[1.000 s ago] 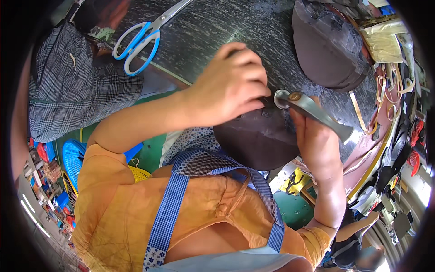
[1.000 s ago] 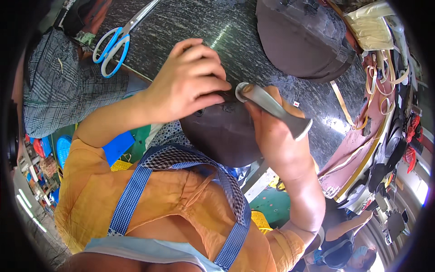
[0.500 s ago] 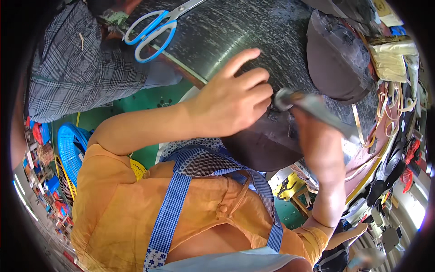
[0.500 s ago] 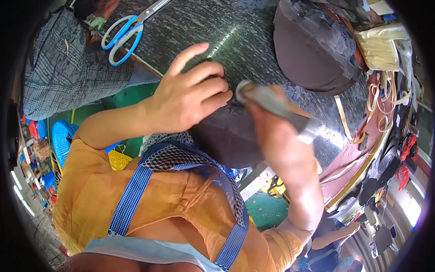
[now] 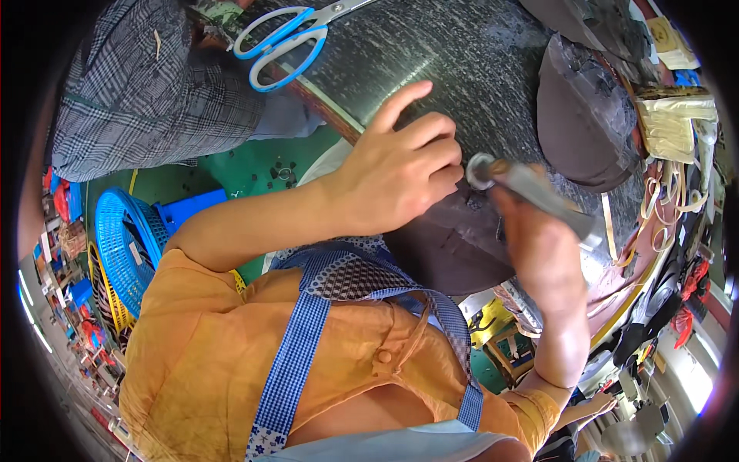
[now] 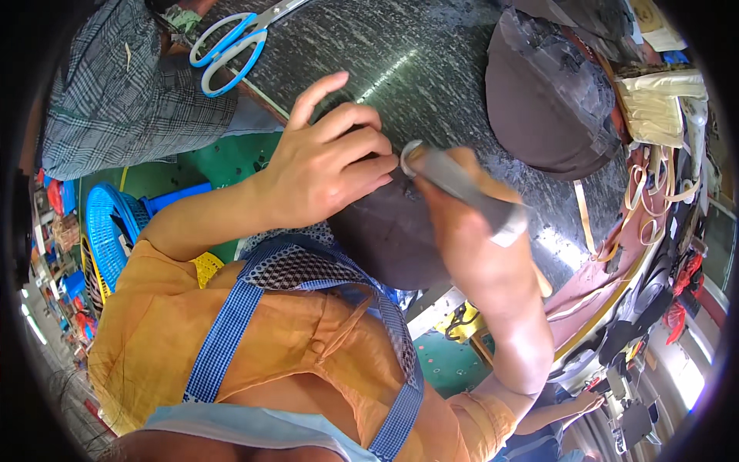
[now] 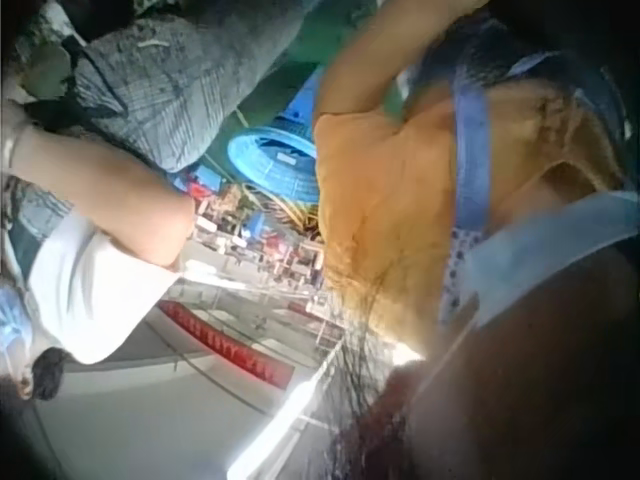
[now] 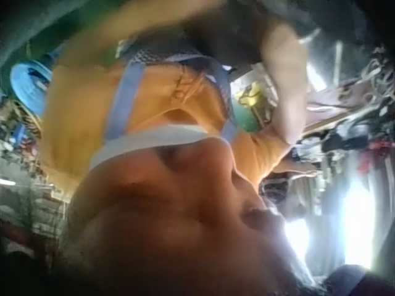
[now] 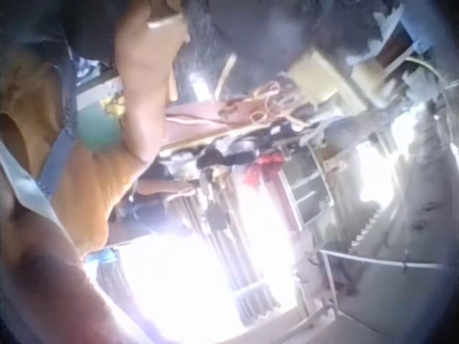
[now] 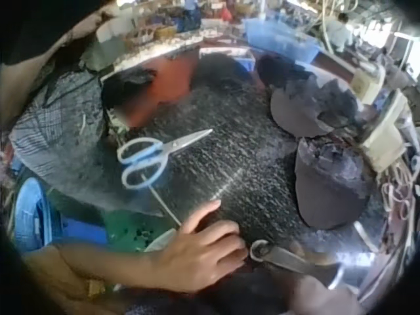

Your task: Hammering leather shoe parts and applying adhesive strips on a factory workbench.

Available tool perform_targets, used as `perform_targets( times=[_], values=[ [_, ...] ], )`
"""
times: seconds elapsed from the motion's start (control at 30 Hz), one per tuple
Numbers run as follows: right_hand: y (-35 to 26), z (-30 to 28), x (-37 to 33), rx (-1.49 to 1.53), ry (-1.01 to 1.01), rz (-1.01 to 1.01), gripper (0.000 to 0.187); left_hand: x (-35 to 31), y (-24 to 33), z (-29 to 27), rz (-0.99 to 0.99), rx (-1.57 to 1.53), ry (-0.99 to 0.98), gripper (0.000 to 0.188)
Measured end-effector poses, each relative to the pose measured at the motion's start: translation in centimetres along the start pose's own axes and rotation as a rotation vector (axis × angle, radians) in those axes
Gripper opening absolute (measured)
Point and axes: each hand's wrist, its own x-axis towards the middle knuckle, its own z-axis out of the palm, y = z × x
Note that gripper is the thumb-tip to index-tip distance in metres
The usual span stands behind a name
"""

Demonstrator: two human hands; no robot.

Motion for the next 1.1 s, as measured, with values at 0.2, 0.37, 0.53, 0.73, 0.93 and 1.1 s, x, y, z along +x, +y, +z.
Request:
perform_targets(
  times=[0.2, 0.37, 0.53, 0.73, 0.93, 1.1],
  values=[
    [0.1, -0.2, 0.0, 0.028, -0.050, 0.037, 0.012, -0.2, 0.2, -0.2, -0.094, -0.046, 0.028, 0.023],
    [0.2, 0.2, -0.2, 0.037, -0.114, 0.053, 0.011, -0.5, 1.1, 0.3, -0.106, 0.018, 0.012, 0.022],
    [0.0, 0.3, -0.2, 0.060, -0.146, 0.024, 0.012, -0.7, 0.7, 0.0, -0.115, 0.029, 0.057, 0.024],
    [0.3, -0.5, -0.4, 0.020, -0.047, 0.060, 0.012, -1.3, 0.7, 0.8, -0.190, -0.078, 0.083, 0.025],
    [-1.1, -0.5, -0.8, -0.012, 0.023, 0.106, 0.012, -1.5, 1.4, 1.4, -0.356, -0.186, 0.115, 0.023],
    [0.1, 0.7, -1.3, 0.032, -0.105, 0.148, 0.011, -1.3, 1.8, 1.4, -0.317, -0.186, 0.148, 0.017]
  ],
)
